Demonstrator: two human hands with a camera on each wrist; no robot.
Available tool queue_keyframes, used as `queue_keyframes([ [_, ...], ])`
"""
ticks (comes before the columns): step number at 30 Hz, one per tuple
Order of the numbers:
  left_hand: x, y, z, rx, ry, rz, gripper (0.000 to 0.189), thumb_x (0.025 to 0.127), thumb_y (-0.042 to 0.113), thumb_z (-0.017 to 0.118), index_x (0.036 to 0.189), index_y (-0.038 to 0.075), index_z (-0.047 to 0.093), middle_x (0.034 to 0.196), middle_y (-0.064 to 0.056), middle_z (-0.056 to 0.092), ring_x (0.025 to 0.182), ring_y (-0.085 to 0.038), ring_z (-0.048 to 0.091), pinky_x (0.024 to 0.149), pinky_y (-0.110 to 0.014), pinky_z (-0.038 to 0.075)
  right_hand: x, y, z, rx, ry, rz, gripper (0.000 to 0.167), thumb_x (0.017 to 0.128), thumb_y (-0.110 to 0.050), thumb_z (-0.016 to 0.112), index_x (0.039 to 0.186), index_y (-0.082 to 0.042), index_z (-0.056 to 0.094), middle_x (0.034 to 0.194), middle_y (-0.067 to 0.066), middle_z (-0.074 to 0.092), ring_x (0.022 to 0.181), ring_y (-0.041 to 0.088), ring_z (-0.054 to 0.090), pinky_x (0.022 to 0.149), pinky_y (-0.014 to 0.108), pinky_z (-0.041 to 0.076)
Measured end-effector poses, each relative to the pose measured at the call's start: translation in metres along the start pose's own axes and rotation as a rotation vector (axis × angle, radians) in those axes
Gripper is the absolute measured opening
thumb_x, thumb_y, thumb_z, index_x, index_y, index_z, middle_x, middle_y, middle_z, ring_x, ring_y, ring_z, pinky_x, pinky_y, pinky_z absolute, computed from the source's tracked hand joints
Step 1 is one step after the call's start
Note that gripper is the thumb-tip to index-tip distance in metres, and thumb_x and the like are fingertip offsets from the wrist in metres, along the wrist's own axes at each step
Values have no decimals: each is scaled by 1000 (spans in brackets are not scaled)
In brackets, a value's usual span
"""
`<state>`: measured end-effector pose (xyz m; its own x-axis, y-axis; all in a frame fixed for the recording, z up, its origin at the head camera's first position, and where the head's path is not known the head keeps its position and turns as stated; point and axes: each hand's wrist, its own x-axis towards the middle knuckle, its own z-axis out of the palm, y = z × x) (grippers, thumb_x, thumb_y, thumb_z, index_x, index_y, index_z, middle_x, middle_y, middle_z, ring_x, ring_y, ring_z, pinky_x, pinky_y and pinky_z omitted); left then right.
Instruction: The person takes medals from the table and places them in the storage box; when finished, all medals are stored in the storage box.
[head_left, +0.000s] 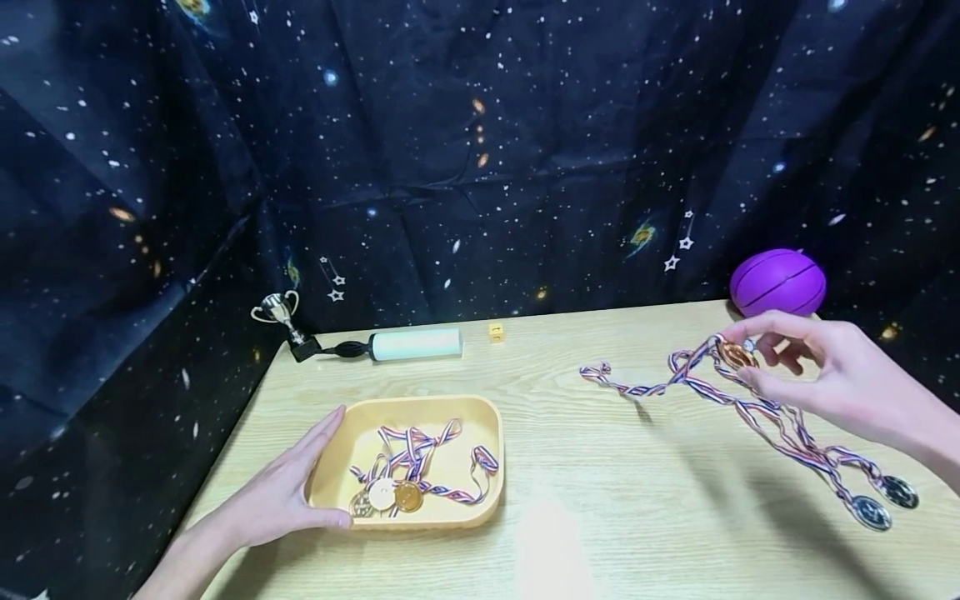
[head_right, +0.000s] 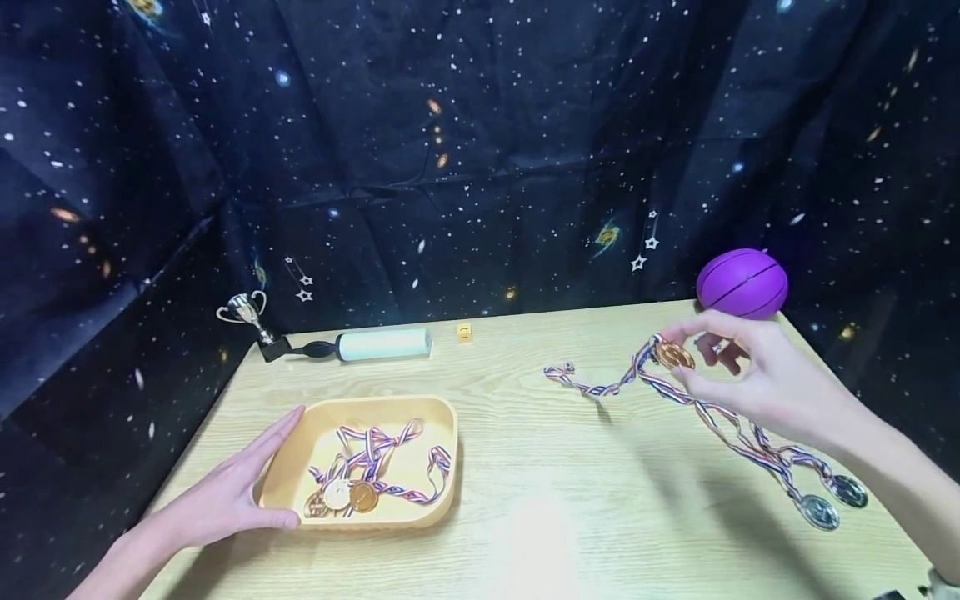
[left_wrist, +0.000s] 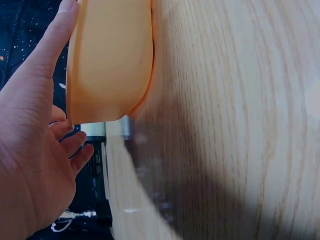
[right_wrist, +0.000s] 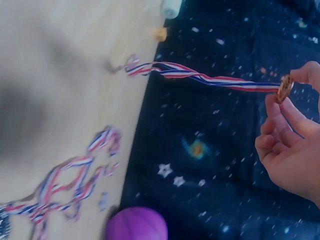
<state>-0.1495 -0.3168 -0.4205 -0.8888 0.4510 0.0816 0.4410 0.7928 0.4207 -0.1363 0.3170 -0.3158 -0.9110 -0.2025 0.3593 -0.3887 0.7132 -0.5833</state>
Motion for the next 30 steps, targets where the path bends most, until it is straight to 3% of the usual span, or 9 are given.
queue_keyframes([
  [6, 1, -1, 0, -4, -4, -8, 141, 70, 65, 92, 173, 16, 8, 177, -13, 17, 156, -43, 27, 113, -7, 7, 20, -31, 2, 72, 19, -17, 39, 91, -5, 82, 120, -30, 76, 87, 3, 59, 76, 18, 53, 62, 29, 39],
  [13, 1, -1, 0, -5, -5, -15, 141, 70, 67, 91, 173, 16, 9, 177, -13, 17, 156, -43, 27, 113, -7, 7, 43, -62, 14, 170, 3, -26, 32, 96, -14, 80, 124, -29, 76, 82, 6, 58, 69, 22, 49, 58, 33, 38],
  [22, 0, -1, 1, -1, -4, -15, 140, 70, 64, 92, 173, 16, 9, 176, -14, 18, 156, -43, 28, 113, -6, 7, 69, -103, 25, 264, -3, -28, 29, 97, -18, 80, 125, -26, 76, 85, 9, 56, 72, 25, 51, 58, 33, 39],
  [30, -1, -1, 1, 1, 0, -14, 140, 71, 65, 92, 172, 10, 12, 176, -15, 19, 156, -44, 29, 113, -8, 8, 90, -135, 25, 301, 54, -128, 29, 96, -17, 80, 124, -20, 77, 80, 10, 59, 69, 24, 51, 59, 29, 39],
])
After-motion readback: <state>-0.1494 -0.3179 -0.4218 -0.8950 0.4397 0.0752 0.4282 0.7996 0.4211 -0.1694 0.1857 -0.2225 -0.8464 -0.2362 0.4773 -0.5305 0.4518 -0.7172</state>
